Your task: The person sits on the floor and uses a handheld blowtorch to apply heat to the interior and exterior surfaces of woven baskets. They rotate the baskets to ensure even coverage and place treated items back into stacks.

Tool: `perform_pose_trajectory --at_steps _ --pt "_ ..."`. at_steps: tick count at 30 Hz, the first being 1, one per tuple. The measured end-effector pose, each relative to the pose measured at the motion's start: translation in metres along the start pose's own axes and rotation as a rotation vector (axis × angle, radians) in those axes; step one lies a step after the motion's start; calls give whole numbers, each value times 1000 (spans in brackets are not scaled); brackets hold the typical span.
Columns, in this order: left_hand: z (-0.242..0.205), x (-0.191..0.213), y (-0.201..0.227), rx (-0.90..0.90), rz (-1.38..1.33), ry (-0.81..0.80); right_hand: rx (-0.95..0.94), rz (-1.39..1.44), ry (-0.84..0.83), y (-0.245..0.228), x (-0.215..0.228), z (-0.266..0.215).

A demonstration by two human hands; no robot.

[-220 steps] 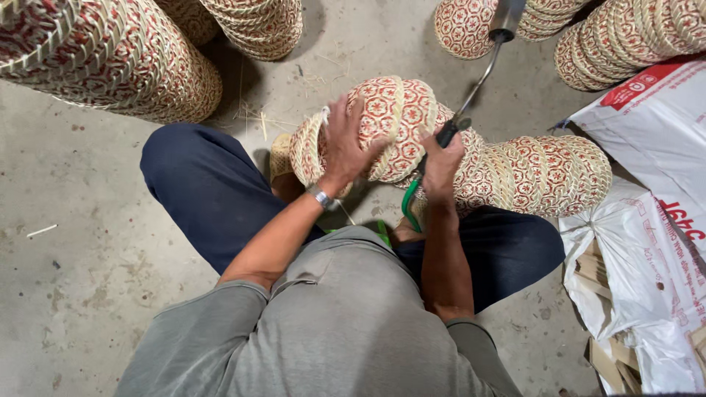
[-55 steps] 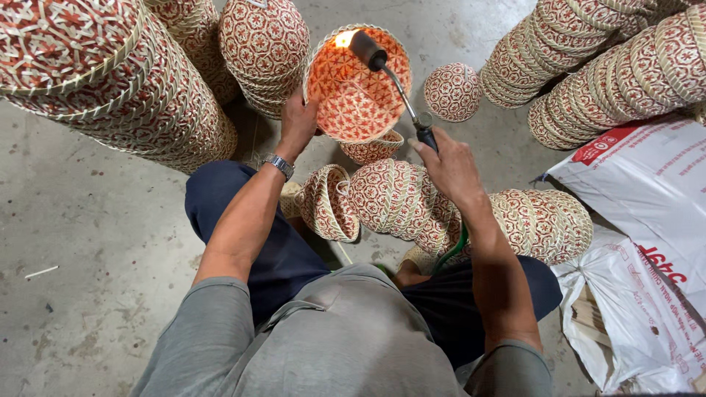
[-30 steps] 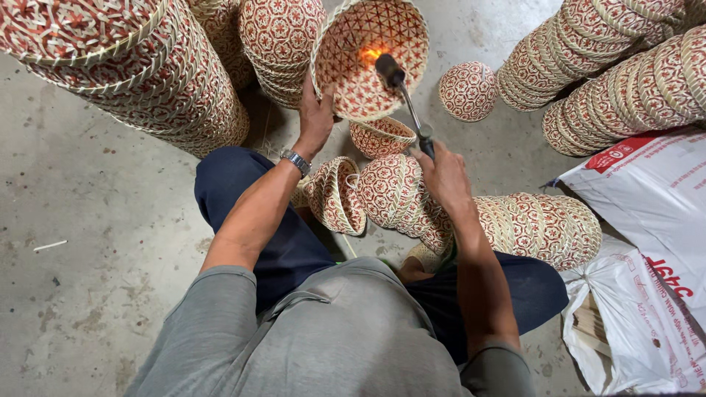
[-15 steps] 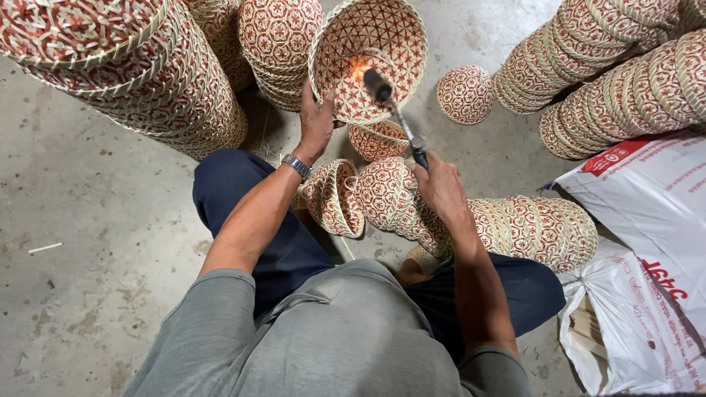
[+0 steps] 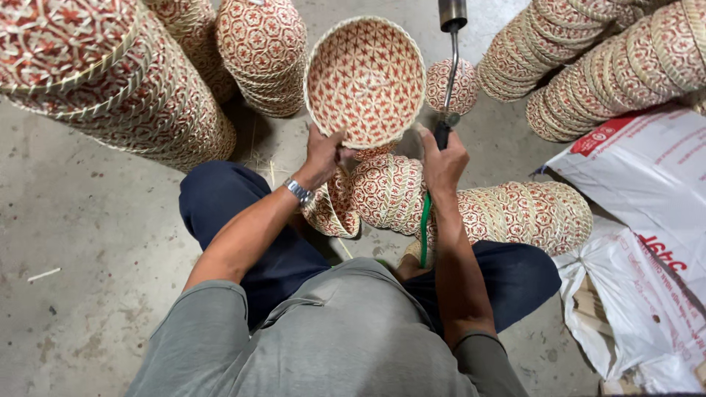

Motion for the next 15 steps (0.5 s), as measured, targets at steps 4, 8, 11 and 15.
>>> perform_pose_trajectory --at_steps 4,8,11,15 --pt "-28 -21 -22 113 -67 -25 115 -52 106 -2 1 1" --pt "-20 -11 -26 127 226 -53 102 -28 59 21 4 8" --pt "-11 -4 21 -229 729 -160 102 -92 -10 39 20 17" --pt "-4 -24 44 67 1034 -391 253 -214 -5 34 40 14"
Point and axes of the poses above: each hand's wrist, its own z-axis towards the middle knuckle, its own x-axis out of the back of the hand, y = z × x, the point moved 7 cm from there along z, towards the middle knuckle, and after that the axes turned 10 degrees about -z, right-handed, at the moved point
